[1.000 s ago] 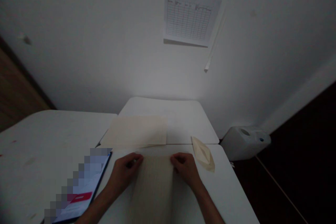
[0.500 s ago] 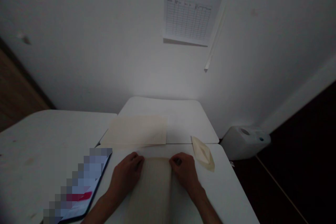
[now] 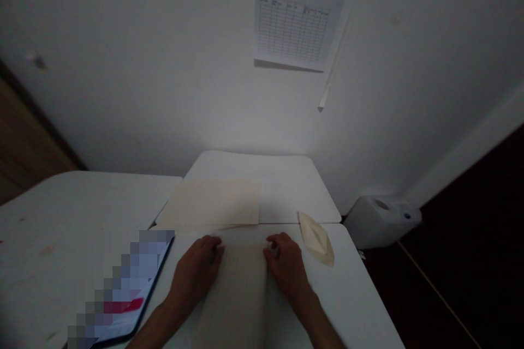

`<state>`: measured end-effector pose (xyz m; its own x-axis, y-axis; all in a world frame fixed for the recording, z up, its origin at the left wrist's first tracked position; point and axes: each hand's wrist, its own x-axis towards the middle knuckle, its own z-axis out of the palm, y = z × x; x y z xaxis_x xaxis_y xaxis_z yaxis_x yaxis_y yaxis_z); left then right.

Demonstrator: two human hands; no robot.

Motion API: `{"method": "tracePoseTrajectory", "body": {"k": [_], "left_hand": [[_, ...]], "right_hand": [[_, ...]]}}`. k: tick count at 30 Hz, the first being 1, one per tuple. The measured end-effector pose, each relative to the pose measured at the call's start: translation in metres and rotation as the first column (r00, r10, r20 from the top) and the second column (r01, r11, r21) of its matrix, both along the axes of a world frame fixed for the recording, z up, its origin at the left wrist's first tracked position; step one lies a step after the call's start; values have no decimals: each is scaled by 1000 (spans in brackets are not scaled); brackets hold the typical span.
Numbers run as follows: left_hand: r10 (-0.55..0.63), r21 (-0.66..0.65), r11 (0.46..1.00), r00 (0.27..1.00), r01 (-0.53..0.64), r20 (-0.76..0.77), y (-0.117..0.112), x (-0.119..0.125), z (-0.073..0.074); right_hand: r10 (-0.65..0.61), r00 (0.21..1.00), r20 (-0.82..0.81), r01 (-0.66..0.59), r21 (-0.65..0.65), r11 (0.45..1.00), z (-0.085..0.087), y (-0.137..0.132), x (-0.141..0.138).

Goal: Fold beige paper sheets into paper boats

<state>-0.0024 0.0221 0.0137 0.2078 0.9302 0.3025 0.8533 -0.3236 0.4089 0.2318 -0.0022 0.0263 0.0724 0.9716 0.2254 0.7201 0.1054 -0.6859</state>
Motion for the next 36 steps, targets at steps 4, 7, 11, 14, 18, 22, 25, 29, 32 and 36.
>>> {"method": "tracePoseTrajectory", "body": {"k": [4,7,11,14,18,22,25,29,32,36], "left_hand": [[-92,2,996,996,92,-13,3,-2,-1],[-145,-11,989,988,145,-48,5,-4,3],[-161,5,987,982,162,-98,1,-5,9],[-159,43,985,977,166,-143,-1,-4,11],[-157,75,982,971,173,-177,0,-1,10],[-167,100,977,969,187,-179,1,0,8],[-171,99,977,969,190,-179,0,0,8],[-136,99,983,973,156,-185,0,0,10],[-119,105,985,979,138,-167,0,0,10],[-113,91,987,977,131,-180,-1,-1,10]], "right_hand": [[131,991,-6,-130,76,989,-4,-3,-1],[242,970,15,-242,113,964,-9,-4,1],[240,965,102,-250,90,964,-15,-3,6],[217,968,129,-228,81,970,-16,-1,9],[191,971,144,-204,80,976,-15,2,11],[176,973,148,-188,74,979,-15,4,12],[163,975,150,-174,63,983,-15,5,14],[176,973,147,-184,42,982,-14,5,17],[219,966,140,-223,19,975,-11,7,22],[294,948,122,-295,-10,955,-6,11,29]]}}
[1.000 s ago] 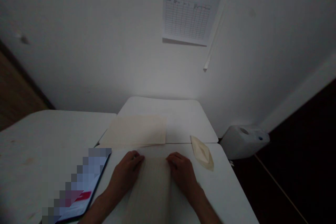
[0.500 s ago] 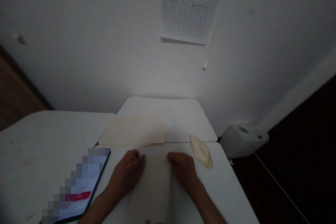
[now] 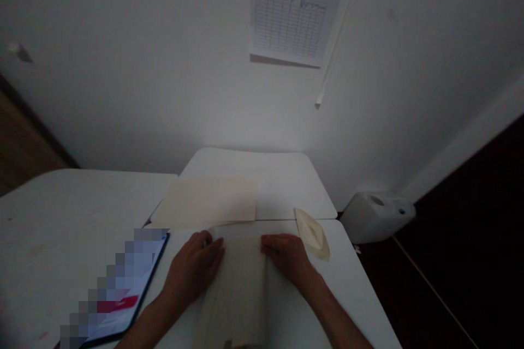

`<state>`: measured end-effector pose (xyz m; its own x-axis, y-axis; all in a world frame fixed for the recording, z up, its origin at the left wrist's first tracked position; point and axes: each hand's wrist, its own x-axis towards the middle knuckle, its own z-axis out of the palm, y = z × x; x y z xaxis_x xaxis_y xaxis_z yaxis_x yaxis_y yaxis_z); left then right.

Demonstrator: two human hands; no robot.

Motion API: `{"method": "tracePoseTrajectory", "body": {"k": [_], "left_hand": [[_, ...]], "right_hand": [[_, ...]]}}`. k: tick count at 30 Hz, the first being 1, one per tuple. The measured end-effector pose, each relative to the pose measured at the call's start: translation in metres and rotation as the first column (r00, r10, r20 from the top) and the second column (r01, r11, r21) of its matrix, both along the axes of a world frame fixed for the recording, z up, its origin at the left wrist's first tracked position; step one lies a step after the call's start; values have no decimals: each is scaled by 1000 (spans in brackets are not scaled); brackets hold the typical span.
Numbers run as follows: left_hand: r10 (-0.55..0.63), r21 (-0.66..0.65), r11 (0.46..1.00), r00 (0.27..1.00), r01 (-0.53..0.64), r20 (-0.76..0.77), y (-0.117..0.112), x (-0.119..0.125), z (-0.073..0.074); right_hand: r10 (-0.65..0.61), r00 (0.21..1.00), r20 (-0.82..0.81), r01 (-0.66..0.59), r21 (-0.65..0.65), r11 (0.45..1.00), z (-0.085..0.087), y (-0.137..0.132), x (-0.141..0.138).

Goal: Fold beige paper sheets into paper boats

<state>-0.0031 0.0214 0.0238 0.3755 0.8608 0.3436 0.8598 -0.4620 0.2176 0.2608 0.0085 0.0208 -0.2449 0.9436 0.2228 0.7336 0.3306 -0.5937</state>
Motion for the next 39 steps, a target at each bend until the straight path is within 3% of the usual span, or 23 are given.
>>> {"method": "tracePoseTrajectory", "body": {"k": [11,24,34,39], "left_hand": [[6,6,1000,1000,-6,-3,-1,-1,0],[6,21,1000,999,-5,-50,-1,-1,2],[1,31,1000,998,1,-65,0,0,0],[3,33,999,998,-1,-58,-1,-1,0]], "right_hand": [[125,992,9,-125,-24,992,14,-3,9],[171,975,144,-161,-80,984,25,-13,11],[221,955,195,-236,54,970,-1,-21,8],[226,952,205,-246,76,966,9,-27,6]]}}
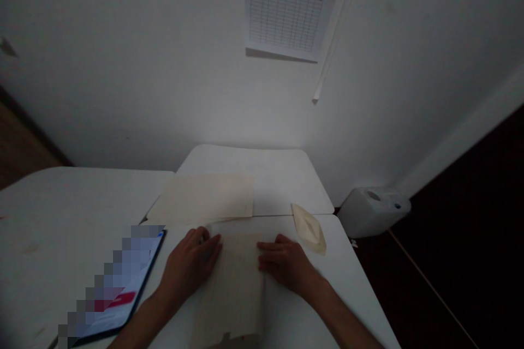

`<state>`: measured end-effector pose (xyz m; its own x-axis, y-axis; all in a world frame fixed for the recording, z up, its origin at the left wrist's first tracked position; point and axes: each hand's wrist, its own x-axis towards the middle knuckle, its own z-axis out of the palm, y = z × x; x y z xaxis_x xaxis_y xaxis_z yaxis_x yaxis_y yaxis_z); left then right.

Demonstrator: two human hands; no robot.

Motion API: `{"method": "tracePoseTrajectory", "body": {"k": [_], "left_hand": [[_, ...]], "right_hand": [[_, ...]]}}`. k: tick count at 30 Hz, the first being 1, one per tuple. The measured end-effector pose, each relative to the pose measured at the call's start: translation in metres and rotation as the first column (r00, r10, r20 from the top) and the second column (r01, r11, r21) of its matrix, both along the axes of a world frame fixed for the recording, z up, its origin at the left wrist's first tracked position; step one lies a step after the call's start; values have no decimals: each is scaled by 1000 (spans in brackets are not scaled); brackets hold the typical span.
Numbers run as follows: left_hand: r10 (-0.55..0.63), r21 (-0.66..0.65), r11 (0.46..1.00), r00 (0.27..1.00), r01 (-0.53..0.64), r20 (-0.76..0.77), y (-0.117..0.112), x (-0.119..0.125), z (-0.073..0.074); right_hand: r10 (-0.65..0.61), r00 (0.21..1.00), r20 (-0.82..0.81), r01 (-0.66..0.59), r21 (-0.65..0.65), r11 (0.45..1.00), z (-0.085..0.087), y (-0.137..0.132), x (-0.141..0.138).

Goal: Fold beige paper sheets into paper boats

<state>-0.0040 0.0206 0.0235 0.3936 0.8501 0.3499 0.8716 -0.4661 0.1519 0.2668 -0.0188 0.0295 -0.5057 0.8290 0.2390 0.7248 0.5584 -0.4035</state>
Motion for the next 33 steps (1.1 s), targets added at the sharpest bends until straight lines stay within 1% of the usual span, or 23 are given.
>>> {"method": "tracePoseTrajectory", "body": {"k": [3,10,16,19,22,24,26,33], "left_hand": [[9,-2,1000,1000,-9,-7,-1,0,0],[14,-8,1000,1000,-14,-14,0,1,1],[6,4,1000,1000,-7,5,0,1,1],[4,1,1000,1000,-4,14,1,1,1],[4,1,1000,1000,-4,31,1,2,1],[1,2,1000,999,-1,39,1,1,1],[0,4,1000,999,0,41,1,1,0],[9,10,1000,1000,-9,3,0,0,0]], "right_hand": [[15,1000,19,-14,-15,1000,7,-3,1],[-6,1000,21,7,-69,998,8,-8,5],[15,997,79,-10,-64,998,15,-12,3],[40,996,85,-37,-36,999,10,-16,-1],[74,996,54,-76,18,997,2,-22,-4],[71,997,33,-73,53,996,-1,-25,-5],[65,997,31,-67,65,996,-1,-28,-4],[39,998,41,-37,-35,999,11,-38,1]]}}
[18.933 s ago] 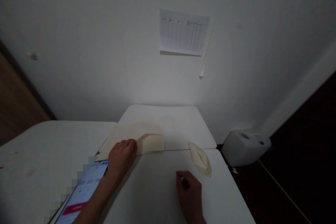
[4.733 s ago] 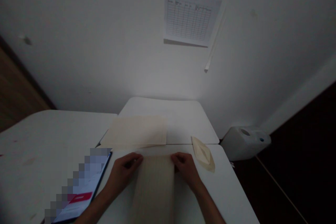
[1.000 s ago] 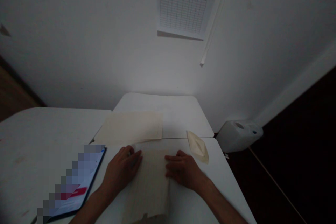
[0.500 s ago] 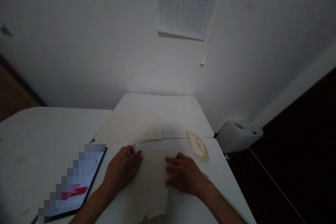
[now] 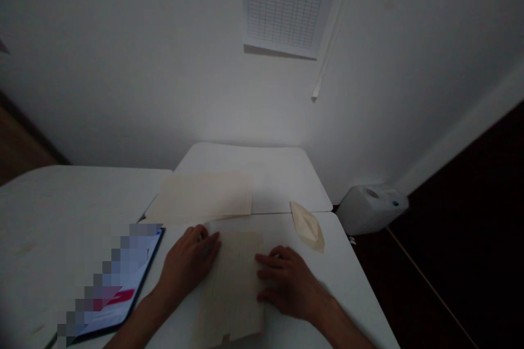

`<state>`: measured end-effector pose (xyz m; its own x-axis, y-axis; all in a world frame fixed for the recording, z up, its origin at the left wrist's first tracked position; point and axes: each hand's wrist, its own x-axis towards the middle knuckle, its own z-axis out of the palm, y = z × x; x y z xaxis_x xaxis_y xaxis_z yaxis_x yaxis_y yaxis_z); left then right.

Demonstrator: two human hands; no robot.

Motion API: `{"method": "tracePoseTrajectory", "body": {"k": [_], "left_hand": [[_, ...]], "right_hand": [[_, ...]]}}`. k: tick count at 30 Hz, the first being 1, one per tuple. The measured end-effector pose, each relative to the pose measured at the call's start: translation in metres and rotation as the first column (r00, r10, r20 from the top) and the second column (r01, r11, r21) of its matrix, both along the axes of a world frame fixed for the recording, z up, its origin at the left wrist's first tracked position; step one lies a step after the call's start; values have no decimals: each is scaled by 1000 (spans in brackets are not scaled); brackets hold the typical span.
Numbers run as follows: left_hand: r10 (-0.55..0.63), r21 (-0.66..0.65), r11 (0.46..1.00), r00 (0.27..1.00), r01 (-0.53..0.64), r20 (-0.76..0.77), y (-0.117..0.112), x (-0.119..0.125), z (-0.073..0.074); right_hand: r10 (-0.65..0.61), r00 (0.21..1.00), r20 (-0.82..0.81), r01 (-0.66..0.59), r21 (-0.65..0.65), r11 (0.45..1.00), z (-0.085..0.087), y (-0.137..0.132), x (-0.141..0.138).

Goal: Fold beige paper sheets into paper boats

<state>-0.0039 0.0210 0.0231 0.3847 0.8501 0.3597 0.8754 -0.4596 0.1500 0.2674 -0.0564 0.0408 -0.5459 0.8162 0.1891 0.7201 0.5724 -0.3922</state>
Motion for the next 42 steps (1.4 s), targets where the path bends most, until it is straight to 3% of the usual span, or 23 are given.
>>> {"method": "tracePoseTrajectory", "body": {"k": [10,25,42], "left_hand": [[-15,5,1000,1000,15,24,-1,-1,1],[-5,-6,1000,1000,5,-13,-2,0,3],[-14,1,1000,999,14,47,-1,-1,1]], "right_hand": [[-26,1000,5,26,-129,991,7,-6,1],[31,999,30,-23,-229,973,15,-9,6],[84,978,193,-18,-319,948,10,22,-1]]}}
